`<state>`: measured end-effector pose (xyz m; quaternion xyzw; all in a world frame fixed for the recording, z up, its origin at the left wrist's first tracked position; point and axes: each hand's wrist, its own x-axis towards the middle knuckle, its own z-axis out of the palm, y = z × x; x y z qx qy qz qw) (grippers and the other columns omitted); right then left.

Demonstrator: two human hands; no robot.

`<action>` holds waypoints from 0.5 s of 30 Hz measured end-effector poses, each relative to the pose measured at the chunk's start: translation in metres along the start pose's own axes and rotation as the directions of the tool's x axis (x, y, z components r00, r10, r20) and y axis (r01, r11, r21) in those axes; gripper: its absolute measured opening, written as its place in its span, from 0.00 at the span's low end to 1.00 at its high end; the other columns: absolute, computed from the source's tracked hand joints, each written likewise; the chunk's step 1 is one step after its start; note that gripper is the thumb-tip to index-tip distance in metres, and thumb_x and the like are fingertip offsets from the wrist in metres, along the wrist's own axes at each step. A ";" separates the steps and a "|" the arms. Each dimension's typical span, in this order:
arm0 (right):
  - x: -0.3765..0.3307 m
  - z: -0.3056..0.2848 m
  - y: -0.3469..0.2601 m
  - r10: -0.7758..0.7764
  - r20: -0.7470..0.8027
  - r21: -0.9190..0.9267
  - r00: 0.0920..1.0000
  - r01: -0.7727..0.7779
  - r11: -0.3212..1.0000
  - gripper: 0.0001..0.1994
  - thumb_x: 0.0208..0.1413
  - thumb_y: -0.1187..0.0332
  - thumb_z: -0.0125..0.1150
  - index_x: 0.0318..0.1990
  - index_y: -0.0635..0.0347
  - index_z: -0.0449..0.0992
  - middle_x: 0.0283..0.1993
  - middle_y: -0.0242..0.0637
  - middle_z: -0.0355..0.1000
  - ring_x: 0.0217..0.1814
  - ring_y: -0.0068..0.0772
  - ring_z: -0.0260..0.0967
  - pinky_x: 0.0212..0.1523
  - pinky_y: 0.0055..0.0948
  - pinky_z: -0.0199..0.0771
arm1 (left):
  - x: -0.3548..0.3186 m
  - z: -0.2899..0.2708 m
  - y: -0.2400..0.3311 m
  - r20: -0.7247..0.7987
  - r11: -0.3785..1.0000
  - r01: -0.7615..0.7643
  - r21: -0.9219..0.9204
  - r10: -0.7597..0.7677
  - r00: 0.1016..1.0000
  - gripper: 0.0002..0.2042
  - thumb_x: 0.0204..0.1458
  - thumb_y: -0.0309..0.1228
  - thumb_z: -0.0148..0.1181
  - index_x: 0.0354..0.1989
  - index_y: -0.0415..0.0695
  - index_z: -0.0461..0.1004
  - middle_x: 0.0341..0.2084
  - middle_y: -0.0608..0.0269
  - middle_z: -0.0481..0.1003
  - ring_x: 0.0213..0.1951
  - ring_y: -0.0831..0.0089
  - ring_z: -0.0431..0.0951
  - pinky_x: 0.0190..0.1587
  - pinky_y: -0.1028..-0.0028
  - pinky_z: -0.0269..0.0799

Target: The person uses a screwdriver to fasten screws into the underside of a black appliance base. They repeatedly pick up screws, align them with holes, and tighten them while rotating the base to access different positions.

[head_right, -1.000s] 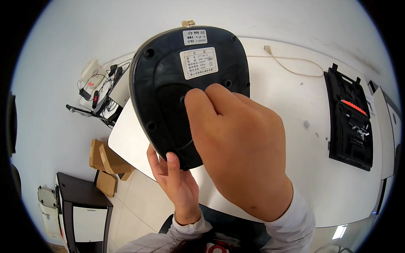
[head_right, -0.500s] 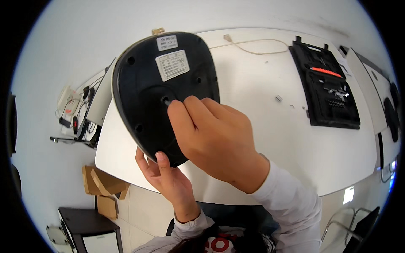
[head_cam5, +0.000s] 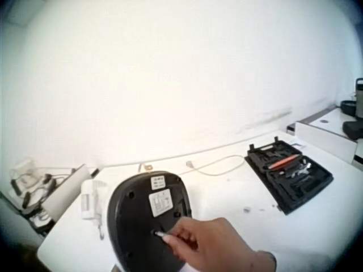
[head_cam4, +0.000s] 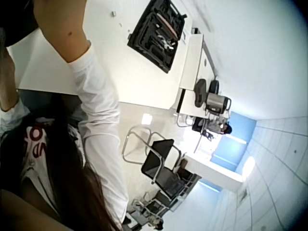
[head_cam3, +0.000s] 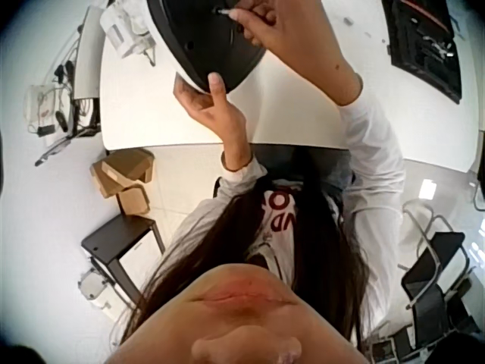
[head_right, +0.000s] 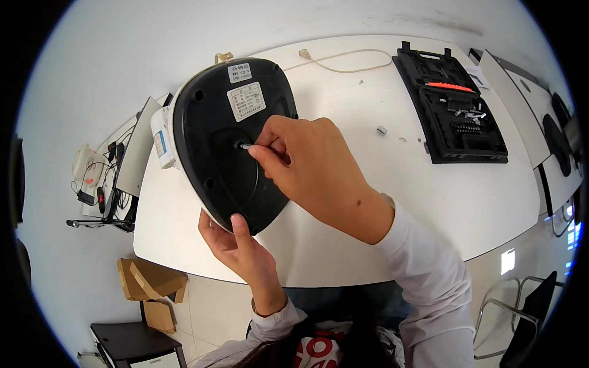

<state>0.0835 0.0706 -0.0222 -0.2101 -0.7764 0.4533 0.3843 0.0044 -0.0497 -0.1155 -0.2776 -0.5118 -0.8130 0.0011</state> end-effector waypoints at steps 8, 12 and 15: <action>0.001 0.002 0.005 -0.338 0.012 -0.486 0.941 0.301 0.820 0.10 0.59 0.67 0.58 0.27 0.60 0.68 0.16 0.38 0.67 0.18 0.43 0.67 0.21 0.33 0.65 | 0.022 -0.015 0.016 0.211 0.955 -0.105 0.279 0.046 0.976 0.24 0.52 0.28 0.62 0.55 0.35 0.60 0.49 0.53 0.67 0.53 0.66 0.67 0.60 0.70 0.57; 0.005 0.008 0.012 -0.477 0.001 -0.588 0.879 0.387 0.710 0.10 0.60 0.66 0.56 0.29 0.59 0.66 0.20 0.39 0.67 0.22 0.44 0.68 0.23 0.36 0.67 | 0.060 -0.029 0.028 0.428 0.859 -0.229 0.459 0.012 0.904 0.27 0.49 0.29 0.63 0.57 0.36 0.60 0.52 0.50 0.65 0.58 0.63 0.64 0.63 0.66 0.55; 0.012 0.012 0.020 -0.511 -0.034 -0.590 0.859 0.396 0.704 0.08 0.59 0.66 0.56 0.31 0.58 0.67 0.22 0.39 0.67 0.24 0.45 0.69 0.25 0.37 0.68 | 0.087 -0.016 0.046 0.466 0.896 -0.218 0.387 0.014 0.885 0.30 0.54 0.39 0.58 0.63 0.41 0.58 0.59 0.49 0.64 0.61 0.57 0.64 0.63 0.58 0.57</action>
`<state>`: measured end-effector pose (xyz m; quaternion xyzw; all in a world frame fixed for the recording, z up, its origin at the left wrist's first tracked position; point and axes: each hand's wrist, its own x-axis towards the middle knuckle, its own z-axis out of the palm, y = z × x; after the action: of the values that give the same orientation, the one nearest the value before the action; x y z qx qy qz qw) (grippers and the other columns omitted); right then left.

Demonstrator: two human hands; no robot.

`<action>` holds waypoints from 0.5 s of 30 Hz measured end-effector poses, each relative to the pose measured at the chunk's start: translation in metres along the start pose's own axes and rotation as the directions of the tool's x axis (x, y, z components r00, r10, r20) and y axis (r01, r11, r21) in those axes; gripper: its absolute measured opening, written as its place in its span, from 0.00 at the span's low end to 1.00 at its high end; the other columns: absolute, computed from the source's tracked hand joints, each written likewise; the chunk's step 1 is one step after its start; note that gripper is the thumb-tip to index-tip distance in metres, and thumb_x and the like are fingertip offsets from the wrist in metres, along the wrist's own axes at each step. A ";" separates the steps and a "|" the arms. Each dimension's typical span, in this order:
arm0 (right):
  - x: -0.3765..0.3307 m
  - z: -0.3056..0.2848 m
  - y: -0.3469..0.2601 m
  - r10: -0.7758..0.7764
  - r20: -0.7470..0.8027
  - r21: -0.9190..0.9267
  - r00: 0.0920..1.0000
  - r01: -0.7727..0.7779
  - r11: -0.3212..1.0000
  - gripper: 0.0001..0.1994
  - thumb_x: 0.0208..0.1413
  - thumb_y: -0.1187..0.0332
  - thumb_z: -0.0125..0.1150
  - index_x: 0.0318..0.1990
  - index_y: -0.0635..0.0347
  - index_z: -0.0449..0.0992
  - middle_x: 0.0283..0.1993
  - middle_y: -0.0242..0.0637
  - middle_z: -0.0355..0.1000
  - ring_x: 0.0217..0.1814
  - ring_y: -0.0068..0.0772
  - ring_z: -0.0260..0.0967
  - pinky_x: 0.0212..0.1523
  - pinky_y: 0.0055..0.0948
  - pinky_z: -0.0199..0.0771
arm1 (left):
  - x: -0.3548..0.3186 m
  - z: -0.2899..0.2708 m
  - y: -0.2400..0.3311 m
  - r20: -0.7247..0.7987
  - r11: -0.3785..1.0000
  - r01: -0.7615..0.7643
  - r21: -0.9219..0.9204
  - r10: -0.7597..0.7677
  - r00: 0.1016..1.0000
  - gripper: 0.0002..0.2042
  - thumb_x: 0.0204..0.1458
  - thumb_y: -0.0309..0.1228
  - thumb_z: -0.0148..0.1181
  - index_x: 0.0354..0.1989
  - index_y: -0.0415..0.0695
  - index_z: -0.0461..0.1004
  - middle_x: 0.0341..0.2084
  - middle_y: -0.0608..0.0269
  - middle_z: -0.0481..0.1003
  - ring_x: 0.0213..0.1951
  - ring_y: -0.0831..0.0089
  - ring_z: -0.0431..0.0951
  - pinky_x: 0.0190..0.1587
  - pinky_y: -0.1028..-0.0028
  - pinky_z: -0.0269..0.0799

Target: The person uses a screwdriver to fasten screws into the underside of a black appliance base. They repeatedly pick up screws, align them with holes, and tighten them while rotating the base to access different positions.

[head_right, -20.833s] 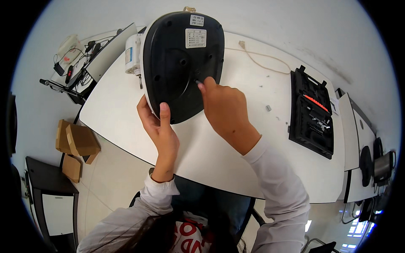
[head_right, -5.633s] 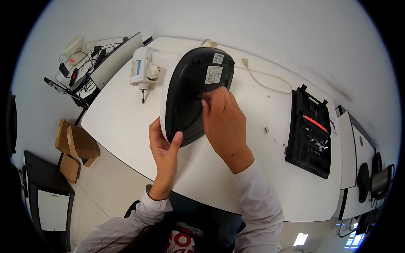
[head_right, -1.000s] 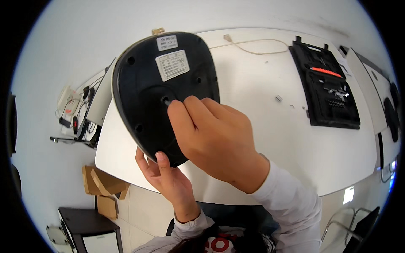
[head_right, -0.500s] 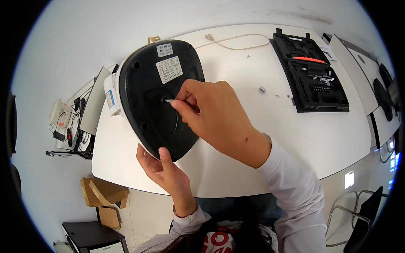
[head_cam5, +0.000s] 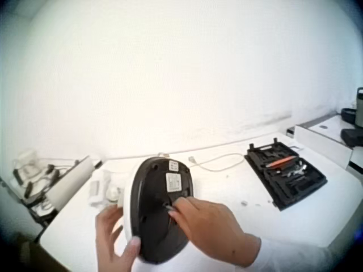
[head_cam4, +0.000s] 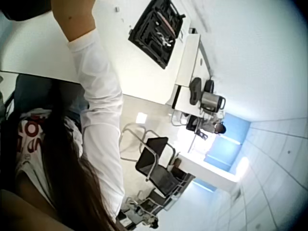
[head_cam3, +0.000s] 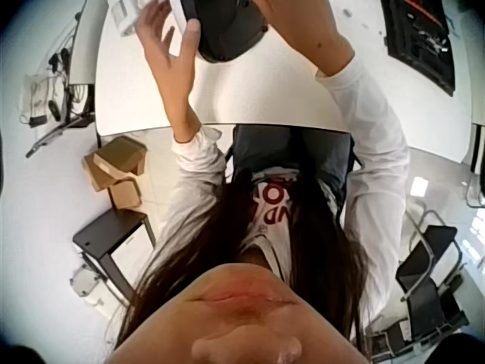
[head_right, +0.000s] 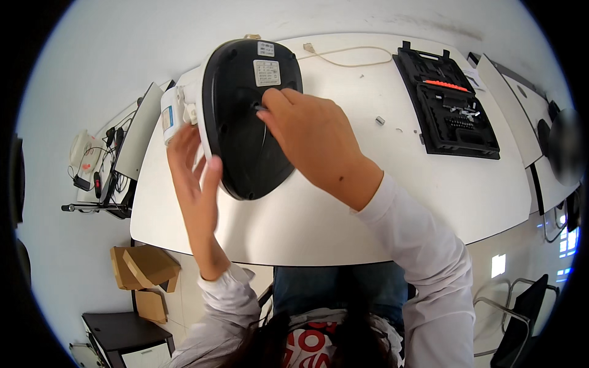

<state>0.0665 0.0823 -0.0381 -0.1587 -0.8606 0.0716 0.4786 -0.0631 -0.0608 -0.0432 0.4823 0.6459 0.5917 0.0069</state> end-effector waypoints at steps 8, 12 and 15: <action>0.013 0.011 0.026 0.039 0.022 0.064 0.999 -0.041 0.997 0.06 0.56 0.68 0.59 0.32 0.60 0.72 0.25 0.39 0.73 0.27 0.46 0.71 0.27 0.36 0.70 | 0.096 0.009 0.009 0.332 0.999 0.043 -0.024 -0.033 0.943 0.27 0.57 0.42 0.56 0.64 0.45 0.62 0.55 0.47 0.69 0.53 0.58 0.72 0.57 0.68 0.65; 0.009 0.011 0.038 0.183 0.077 0.152 0.980 -0.193 0.969 0.05 0.56 0.70 0.60 0.33 0.61 0.72 0.25 0.39 0.73 0.26 0.46 0.71 0.28 0.36 0.70 | 0.117 0.021 -0.004 0.511 0.990 -0.108 0.092 0.047 0.858 0.25 0.57 0.41 0.55 0.62 0.48 0.65 0.50 0.49 0.73 0.48 0.61 0.76 0.54 0.70 0.67; 0.005 0.014 0.043 0.168 0.074 0.086 0.983 -0.174 0.981 0.04 0.55 0.71 0.60 0.34 0.60 0.73 0.27 0.39 0.73 0.28 0.44 0.71 0.29 0.35 0.70 | 0.120 0.024 0.003 0.542 0.990 -0.093 0.103 0.023 0.840 0.26 0.57 0.39 0.55 0.63 0.46 0.63 0.49 0.50 0.74 0.49 0.62 0.75 0.55 0.71 0.66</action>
<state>0.0609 0.1252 -0.0539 -0.2073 -0.8548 0.1575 0.4489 -0.1111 0.0326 0.0192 0.6479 0.6387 0.3906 0.1402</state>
